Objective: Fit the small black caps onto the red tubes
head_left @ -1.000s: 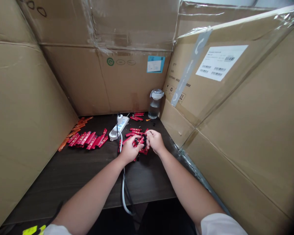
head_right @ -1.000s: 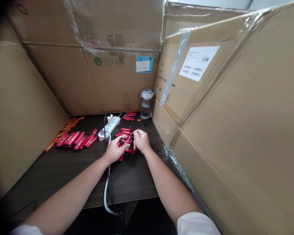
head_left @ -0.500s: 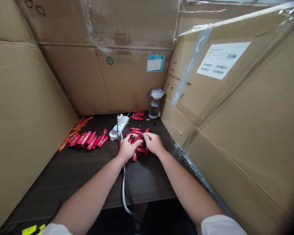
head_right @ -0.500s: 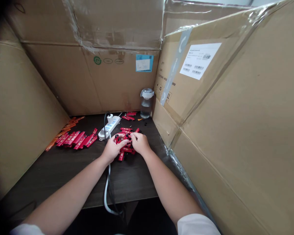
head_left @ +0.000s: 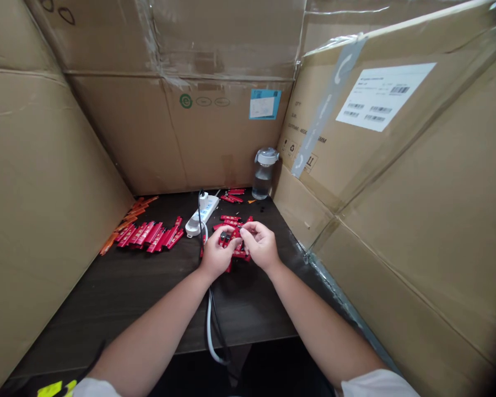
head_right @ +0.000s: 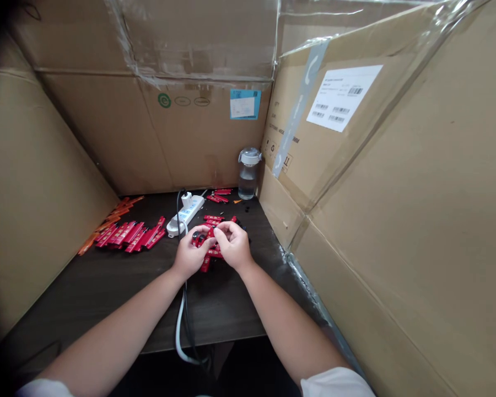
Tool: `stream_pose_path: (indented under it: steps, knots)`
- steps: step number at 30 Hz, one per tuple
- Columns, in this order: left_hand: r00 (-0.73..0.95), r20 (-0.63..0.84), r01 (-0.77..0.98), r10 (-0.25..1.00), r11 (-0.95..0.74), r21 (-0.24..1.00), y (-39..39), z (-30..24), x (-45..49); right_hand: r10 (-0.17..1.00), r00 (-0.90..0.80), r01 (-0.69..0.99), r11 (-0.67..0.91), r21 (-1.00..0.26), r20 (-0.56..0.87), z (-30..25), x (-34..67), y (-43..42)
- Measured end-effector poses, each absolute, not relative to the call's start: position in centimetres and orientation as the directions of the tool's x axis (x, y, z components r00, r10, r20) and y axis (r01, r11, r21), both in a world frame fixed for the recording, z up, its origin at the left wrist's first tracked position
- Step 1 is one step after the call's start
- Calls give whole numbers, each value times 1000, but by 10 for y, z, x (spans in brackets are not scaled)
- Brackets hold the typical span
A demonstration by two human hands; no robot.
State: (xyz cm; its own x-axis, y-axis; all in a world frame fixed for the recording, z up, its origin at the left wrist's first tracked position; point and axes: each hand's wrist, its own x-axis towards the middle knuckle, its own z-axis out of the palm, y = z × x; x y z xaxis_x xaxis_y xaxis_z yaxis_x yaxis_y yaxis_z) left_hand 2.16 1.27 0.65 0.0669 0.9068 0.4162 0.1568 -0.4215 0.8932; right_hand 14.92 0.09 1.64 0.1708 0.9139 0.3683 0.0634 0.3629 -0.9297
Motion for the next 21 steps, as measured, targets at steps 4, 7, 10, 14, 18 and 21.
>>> stream_pose_path:
  steps: [4,7,10,14,18,21]
  knots:
    - [123,381,107,916,-394,913,14,8,20,924,122,52,359,-932,363,20,156,1]
    - [160,355,74,921,-370,926,14,9,18,910,70,92,402,-911,409,22,162,1]
    - [202,304,4,931,-311,950,13,10,17,920,17,80,389,-918,392,24,168,1]
    - [232,216,-47,948,-211,976,11,13,18,910,-18,151,411,-899,413,22,174,3]
    - [241,240,60,940,-262,963,10,18,17,788,-88,370,594,-714,610,22,180,5]
    - [261,256,129,931,-296,946,10,22,14,709,-188,449,677,-582,679,24,186,6]
